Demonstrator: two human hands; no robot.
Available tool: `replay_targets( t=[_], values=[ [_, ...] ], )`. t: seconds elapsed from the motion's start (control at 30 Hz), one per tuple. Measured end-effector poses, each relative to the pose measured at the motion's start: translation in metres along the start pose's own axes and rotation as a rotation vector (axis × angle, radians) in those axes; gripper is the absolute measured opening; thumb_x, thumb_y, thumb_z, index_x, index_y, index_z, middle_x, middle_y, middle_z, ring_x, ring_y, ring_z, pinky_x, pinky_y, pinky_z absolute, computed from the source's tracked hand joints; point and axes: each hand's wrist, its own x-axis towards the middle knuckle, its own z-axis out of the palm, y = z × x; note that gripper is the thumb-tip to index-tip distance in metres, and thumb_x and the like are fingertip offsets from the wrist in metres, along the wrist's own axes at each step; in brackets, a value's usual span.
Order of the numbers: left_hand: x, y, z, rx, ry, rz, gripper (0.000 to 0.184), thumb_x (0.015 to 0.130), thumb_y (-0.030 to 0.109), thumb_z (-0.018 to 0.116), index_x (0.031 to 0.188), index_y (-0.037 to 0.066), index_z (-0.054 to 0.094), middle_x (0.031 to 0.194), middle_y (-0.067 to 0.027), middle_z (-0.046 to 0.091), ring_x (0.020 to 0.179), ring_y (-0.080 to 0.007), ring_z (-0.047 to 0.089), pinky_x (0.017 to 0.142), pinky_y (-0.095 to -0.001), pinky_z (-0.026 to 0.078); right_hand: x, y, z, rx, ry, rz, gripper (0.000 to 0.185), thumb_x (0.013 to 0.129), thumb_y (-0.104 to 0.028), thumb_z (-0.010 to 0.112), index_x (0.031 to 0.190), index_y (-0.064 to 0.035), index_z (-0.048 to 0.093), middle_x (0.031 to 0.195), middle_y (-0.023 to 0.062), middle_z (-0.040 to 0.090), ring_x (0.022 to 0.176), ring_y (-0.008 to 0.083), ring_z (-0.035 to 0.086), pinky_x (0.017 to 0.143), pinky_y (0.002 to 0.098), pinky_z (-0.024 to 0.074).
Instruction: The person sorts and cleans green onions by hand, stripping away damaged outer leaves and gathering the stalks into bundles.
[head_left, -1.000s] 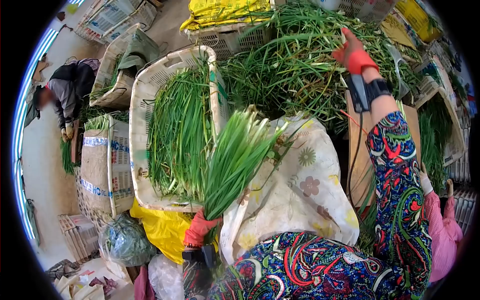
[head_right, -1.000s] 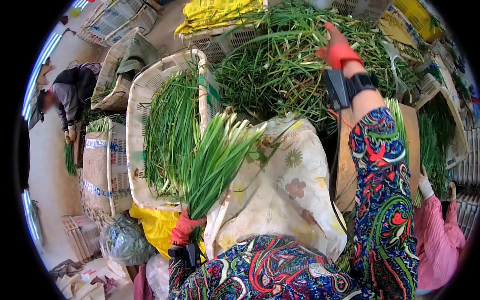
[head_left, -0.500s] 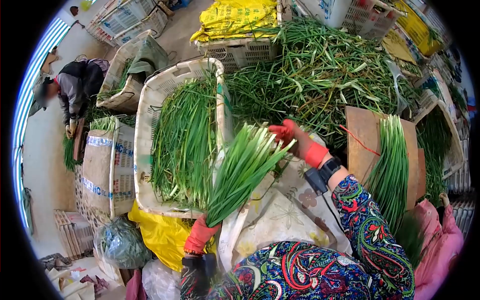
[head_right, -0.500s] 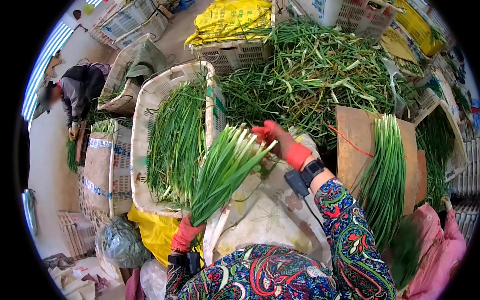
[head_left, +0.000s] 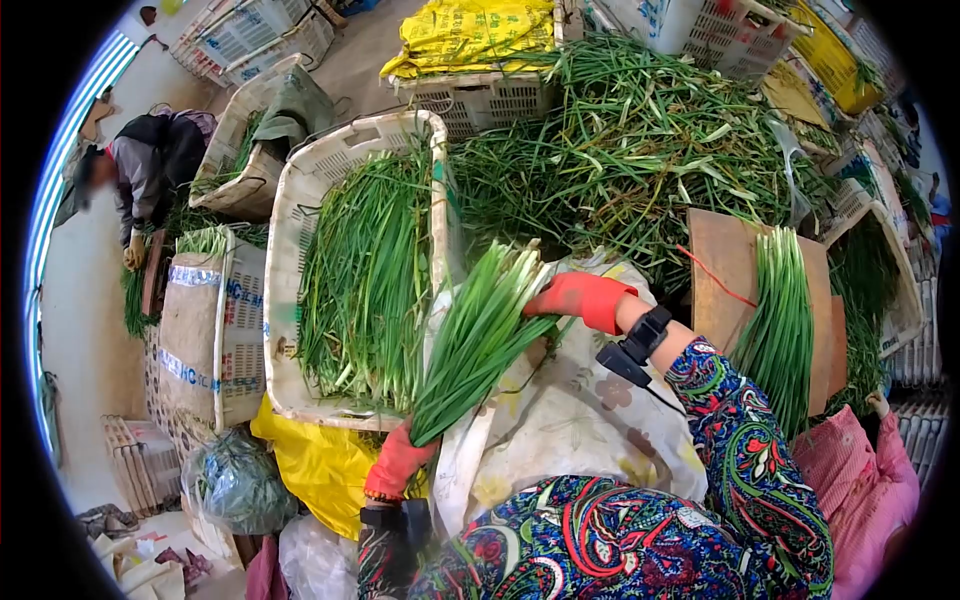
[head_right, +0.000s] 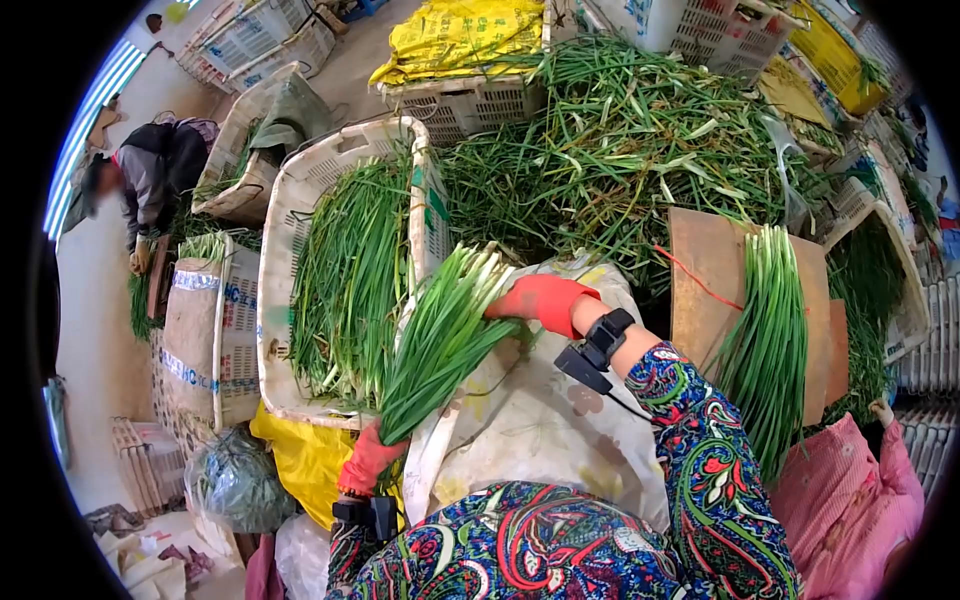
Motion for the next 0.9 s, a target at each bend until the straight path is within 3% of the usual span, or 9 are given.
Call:
replay_targets(
  t=[0.1, 0.2, 0.3, 0.33, 0.43, 0.6, 0.7, 0.83, 0.9],
  values=[
    [0.001, 0.002, -0.001, 0.062, -0.011, -0.100, 0.047, 0.072, 0.014, 0.070, 0.114, 0.002, 0.053, 0.094, -0.0042, 0.063, 0.082, -0.0095, 0.057, 0.075, -0.0240, 0.046, 0.006, 0.006, 0.013, 0.376, 0.115, -0.223, 0.038, 0.076, -0.037, 0.060, 0.092, -0.0028, 0.065, 0.085, 0.0126, 0.064, 0.079, 0.0216, 0.059, 0.073, 0.0286, 0.0444],
    [0.006, -0.013, -0.001, -0.016, -0.037, -0.049, 0.047, 0.072, 0.013, 0.069, 0.114, 0.002, 0.053, 0.093, -0.0032, 0.063, 0.082, -0.0088, 0.056, 0.074, -0.0236, 0.046, 0.001, 0.002, 0.008, 0.377, 0.094, -0.115, 0.037, 0.076, -0.037, 0.060, 0.088, -0.0015, 0.065, 0.082, 0.0132, 0.063, 0.076, 0.0205, 0.058, 0.069, 0.0282, 0.0440],
    [0.010, -0.019, -0.002, -0.087, -0.075, -0.009, 0.048, 0.071, 0.012, 0.069, 0.115, 0.002, 0.052, 0.096, -0.0030, 0.063, 0.084, -0.0091, 0.056, 0.075, -0.0236, 0.045, 0.009, 0.009, 0.008, 0.321, 0.110, -0.022, 0.032, 0.080, -0.033, 0.057, 0.083, -0.0027, 0.066, 0.075, 0.0103, 0.062, 0.073, 0.0206, 0.057, 0.080, 0.0324, 0.0403],
    [0.010, -0.021, -0.003, -0.120, -0.087, -0.008, 0.048, 0.071, 0.011, 0.069, 0.115, 0.001, 0.052, 0.097, -0.0030, 0.063, 0.084, -0.0092, 0.056, 0.076, -0.0236, 0.045, 0.008, 0.006, 0.000, -0.168, 0.110, -0.138, 0.017, 0.078, -0.026, 0.058, 0.083, -0.0129, 0.068, 0.078, 0.0033, 0.062, 0.083, 0.0186, 0.054, 0.090, 0.0311, 0.0345],
    [0.011, -0.026, -0.005, -0.175, -0.132, 0.007, 0.051, 0.070, 0.009, 0.070, 0.117, 0.000, 0.050, 0.099, -0.0028, 0.062, 0.087, -0.0096, 0.055, 0.078, -0.0235, 0.044, 0.004, 0.003, -0.003, -0.407, 0.272, -0.229, 0.014, 0.075, -0.026, 0.057, 0.077, -0.0174, 0.068, 0.075, 0.0018, 0.059, 0.086, 0.0219, 0.051, 0.095, 0.0328, 0.0295],
    [0.010, -0.020, -0.006, -0.223, -0.151, -0.038, 0.052, 0.070, 0.006, 0.070, 0.117, 0.000, 0.049, 0.101, -0.0033, 0.061, 0.089, -0.0105, 0.055, 0.080, -0.0240, 0.044, 0.004, -0.006, -0.004, -0.012, 0.501, -0.187, 0.021, 0.071, -0.031, 0.057, 0.084, -0.0201, 0.069, 0.084, 0.0042, 0.061, 0.094, 0.0235, 0.052, 0.088, 0.0358, 0.0367],
    [0.009, -0.014, -0.005, -0.225, -0.153, -0.050, 0.051, 0.071, 0.005, 0.070, 0.118, 0.000, 0.049, 0.101, -0.0036, 0.061, 0.089, -0.0110, 0.055, 0.080, -0.0242, 0.044, 0.004, -0.010, -0.004, -0.070, 0.354, -0.122, 0.027, 0.072, -0.036, 0.055, 0.088, -0.0183, 0.068, 0.086, 0.0061, 0.062, 0.094, 0.0235, 0.052, 0.086, 0.0367, 0.0375],
    [0.005, 0.000, -0.007, -0.100, -0.123, -0.104, 0.052, 0.070, 0.007, 0.071, 0.118, 0.000, 0.050, 0.101, -0.0039, 0.061, 0.089, -0.0114, 0.055, 0.079, -0.0243, 0.044, 0.006, -0.031, 0.005, -0.566, 0.362, -0.017, 0.045, 0.069, -0.047, 0.056, 0.099, -0.0154, 0.065, 0.113, 0.0114, 0.054, 0.115, 0.0313, 0.041, 0.100, 0.0449, 0.0248],
    [0.007, -0.009, -0.007, -0.114, -0.126, -0.080, 0.053, 0.070, 0.008, 0.071, 0.118, 0.000, 0.050, 0.101, -0.0041, 0.062, 0.088, -0.0115, 0.055, 0.079, -0.0243, 0.044, 0.021, -0.012, 0.024, -0.531, 0.437, -0.070, 0.050, 0.067, -0.051, 0.056, 0.101, -0.0159, 0.065, 0.128, 0.0146, 0.043, 0.125, 0.0331, 0.029, 0.104, 0.0475, 0.0165]
  ],
)
